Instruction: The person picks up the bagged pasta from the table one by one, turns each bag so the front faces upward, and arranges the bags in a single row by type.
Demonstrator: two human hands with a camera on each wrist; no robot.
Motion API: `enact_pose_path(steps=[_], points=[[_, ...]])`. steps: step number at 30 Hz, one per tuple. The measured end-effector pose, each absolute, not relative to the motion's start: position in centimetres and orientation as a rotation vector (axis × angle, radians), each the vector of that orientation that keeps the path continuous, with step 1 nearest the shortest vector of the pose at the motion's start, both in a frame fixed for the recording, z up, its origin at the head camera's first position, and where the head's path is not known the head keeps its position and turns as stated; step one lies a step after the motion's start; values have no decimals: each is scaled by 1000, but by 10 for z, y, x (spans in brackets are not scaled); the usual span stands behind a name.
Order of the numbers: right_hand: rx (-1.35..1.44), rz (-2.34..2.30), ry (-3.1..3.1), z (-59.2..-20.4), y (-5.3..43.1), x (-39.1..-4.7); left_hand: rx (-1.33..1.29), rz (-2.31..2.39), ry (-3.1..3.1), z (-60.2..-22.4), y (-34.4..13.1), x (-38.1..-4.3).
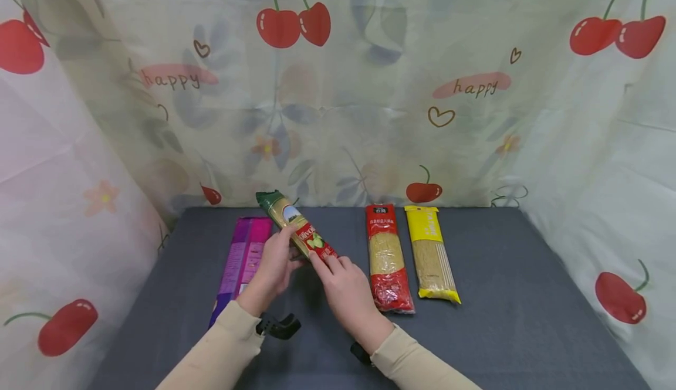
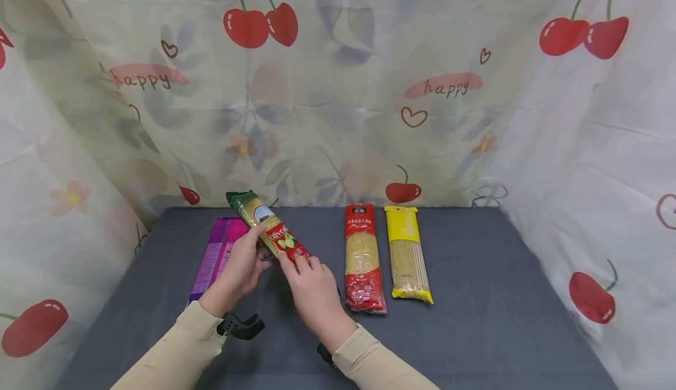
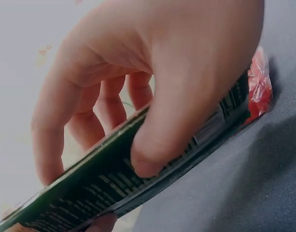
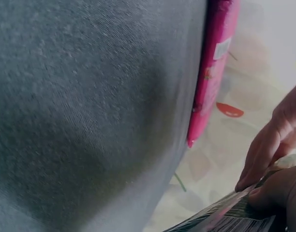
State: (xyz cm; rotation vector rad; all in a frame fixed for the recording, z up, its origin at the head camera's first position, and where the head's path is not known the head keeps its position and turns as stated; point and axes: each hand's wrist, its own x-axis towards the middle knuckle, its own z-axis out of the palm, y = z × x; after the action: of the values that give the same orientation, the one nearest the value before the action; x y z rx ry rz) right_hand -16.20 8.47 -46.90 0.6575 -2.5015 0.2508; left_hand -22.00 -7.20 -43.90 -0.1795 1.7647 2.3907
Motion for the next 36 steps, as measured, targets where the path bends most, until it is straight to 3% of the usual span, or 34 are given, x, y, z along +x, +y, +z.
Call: enact_pose_path(steps=[19, 36], points=[[679, 310, -2552, -479, 84, -159, -355, 2390, 1822, -449, -74, -224], [487, 1287, -2821, -480, 112, -161, -311, 2308, 1903, -452, -81, -219]])
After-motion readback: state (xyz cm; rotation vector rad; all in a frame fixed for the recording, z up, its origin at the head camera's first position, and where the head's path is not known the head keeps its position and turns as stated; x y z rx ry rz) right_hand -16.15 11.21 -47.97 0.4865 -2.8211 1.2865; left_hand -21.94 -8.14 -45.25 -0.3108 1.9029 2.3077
